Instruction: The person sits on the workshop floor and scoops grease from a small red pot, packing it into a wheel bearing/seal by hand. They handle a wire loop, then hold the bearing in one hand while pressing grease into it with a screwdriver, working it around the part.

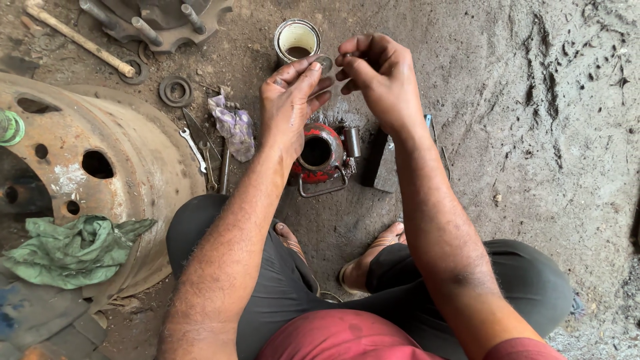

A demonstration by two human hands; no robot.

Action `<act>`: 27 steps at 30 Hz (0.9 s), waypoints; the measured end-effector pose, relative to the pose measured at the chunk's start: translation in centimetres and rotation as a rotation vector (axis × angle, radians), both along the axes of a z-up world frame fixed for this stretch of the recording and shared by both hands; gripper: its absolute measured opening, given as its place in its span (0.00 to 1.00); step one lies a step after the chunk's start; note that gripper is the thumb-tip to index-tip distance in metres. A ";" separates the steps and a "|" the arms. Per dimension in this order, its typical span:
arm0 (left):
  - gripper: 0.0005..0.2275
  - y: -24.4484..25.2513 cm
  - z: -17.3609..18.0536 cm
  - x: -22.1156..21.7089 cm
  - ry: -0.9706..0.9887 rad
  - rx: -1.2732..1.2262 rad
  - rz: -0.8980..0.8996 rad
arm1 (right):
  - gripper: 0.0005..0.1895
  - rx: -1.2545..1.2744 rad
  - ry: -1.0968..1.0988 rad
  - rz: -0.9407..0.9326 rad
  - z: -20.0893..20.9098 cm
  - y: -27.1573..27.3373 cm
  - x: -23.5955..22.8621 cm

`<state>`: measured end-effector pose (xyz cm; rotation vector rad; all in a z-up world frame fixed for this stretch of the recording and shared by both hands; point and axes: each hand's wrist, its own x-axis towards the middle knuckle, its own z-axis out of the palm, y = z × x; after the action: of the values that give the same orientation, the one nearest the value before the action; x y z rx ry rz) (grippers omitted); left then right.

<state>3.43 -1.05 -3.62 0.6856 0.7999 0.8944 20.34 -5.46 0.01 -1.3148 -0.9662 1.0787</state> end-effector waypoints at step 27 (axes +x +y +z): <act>0.08 -1.1 -0.4 -2.2 1.213 0.415 -0.632 | 0.12 -0.178 -0.907 0.797 -1.5 0.7 0.6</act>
<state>1.21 -2.14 -3.99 1.7951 1.3364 -0.0433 20.95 -4.76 -1.54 -1.6449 -2.2447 1.1479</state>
